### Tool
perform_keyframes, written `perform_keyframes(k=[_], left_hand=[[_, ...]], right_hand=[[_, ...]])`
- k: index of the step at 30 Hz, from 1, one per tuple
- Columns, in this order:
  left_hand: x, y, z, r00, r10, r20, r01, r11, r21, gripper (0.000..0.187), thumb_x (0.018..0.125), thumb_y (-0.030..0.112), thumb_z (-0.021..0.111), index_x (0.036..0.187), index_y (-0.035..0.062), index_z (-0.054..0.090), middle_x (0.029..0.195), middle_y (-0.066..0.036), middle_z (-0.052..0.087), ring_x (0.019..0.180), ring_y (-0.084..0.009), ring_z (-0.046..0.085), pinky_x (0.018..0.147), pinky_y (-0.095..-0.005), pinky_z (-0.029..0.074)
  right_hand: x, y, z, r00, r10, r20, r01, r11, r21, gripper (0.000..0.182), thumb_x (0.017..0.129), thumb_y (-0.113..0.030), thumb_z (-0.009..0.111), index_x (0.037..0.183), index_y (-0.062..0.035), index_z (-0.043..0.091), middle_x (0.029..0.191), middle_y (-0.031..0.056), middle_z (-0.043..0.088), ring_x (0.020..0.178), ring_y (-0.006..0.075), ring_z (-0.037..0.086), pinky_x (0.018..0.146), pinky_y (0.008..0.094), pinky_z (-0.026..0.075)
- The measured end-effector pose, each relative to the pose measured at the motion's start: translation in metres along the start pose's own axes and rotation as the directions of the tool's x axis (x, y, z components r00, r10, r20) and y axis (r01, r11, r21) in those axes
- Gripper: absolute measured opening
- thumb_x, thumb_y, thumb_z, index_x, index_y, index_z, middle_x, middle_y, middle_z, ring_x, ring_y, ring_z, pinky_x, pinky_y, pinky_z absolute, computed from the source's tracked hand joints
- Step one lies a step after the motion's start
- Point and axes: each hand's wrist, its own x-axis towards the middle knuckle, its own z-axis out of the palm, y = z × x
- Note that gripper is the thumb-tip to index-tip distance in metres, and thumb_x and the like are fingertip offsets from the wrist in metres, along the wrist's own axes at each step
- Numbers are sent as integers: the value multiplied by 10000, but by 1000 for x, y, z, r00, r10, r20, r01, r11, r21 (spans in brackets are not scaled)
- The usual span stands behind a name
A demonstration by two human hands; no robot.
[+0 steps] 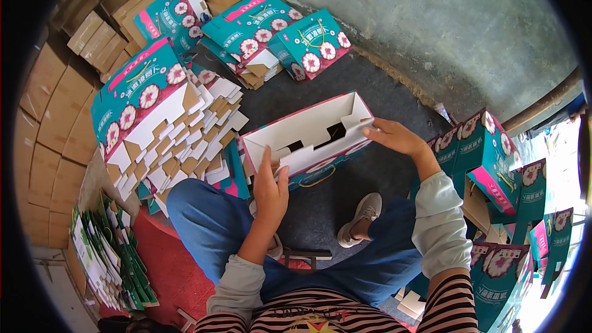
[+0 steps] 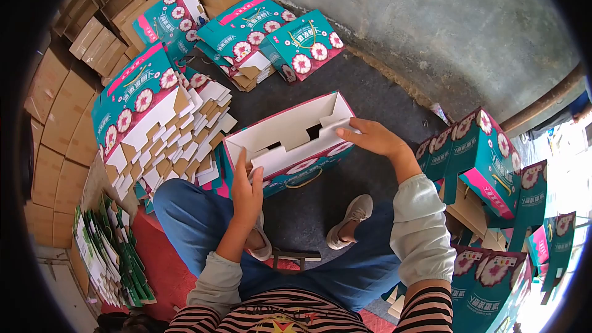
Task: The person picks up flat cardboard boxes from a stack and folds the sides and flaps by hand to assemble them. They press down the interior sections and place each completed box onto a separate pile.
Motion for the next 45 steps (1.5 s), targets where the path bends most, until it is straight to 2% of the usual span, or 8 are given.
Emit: perform_keyframes(k=[3, 6, 9, 12, 24, 36, 42, 45], left_hand=[[10, -6, 9, 970, 192, -147, -173, 976, 136, 578, 881, 151, 599, 1397, 12, 380, 1277, -254, 475, 1066, -375, 549, 898, -404, 450], [13, -3, 8, 981, 191, 19, -188, 943, 273, 553, 867, 145, 615, 1369, 11, 426, 1407, -271, 352, 1252, -399, 425, 1007, -436, 387], [5, -8, 11, 917, 360, 168, -388, 714, 583, 553, 853, 207, 646, 1336, 11, 463, 1418, -228, 377, 1273, -394, 408, 1043, -503, 323], [3, -9, 12, 906, 314, 284, -421, 735, 531, 542, 845, 276, 657, 1291, 9, 506, 1409, -189, 415, 1291, -370, 398, 1054, -544, 279], [12, -30, 17, 868, 342, 361, -493, 689, 532, 469, 857, 291, 633, 1217, 2, 546, 1262, -173, 549, 1196, -333, 493, 1038, -482, 331], [13, -33, 15, 858, 329, 395, -500, 713, 491, 420, 865, 276, 624, 1180, 8, 551, 1220, -166, 568, 1169, -327, 505, 1030, -475, 342], [14, -24, 4, 870, 409, 276, -490, 783, 384, 507, 847, 311, 649, 1229, 1, 527, 1248, -212, 537, 1172, -370, 495, 1015, -463, 367], [24, -14, -20, 910, 415, -21, -358, 808, 468, 526, 843, 317, 648, 1227, -18, 518, 1221, -235, 533, 1147, -380, 497, 996, -478, 368]], right_hand=[[10, 5, 15, 992, 22, -125, -54, 965, -258, 595, 895, -447, 561, 1329, -50, 475, 1165, 214, 599, 1129, 370, 545, 959, 415, 438], [14, -14, 28, 980, 40, -193, -124, 886, -447, 703, 804, -312, 698, 1404, -132, 382, 1291, 183, 527, 1230, 357, 479, 1013, 421, 408], [12, -12, 35, 931, -338, -136, 160, 714, -682, 686, 786, -315, 715, 1383, -148, 422, 1380, 154, 452, 1275, 331, 435, 1045, 433, 372], [9, -2, 45, 933, -356, 50, 305, 711, -633, 660, 777, -326, 724, 1357, -156, 460, 1401, 129, 435, 1296, 314, 411, 1065, 449, 343], [27, 5, 53, 961, -243, 130, 270, 735, -622, 511, 758, -309, 730, 1219, -143, 586, 1291, 95, 556, 1236, 280, 480, 994, 441, 403], [33, 2, 50, 962, -94, 257, 239, 745, -623, 489, 798, -362, 681, 1233, -165, 580, 1276, 72, 566, 1213, 273, 497, 981, 429, 414], [19, 7, 47, 962, -263, 73, 261, 809, -526, 451, 804, -367, 685, 1166, -106, 621, 1256, 89, 577, 1194, 301, 504, 975, 412, 422], [17, 2, 25, 964, -214, -161, 131, 900, -415, 452, 828, -392, 657, 1143, -69, 631, 1221, 117, 592, 1156, 315, 530, 973, 404, 423]])
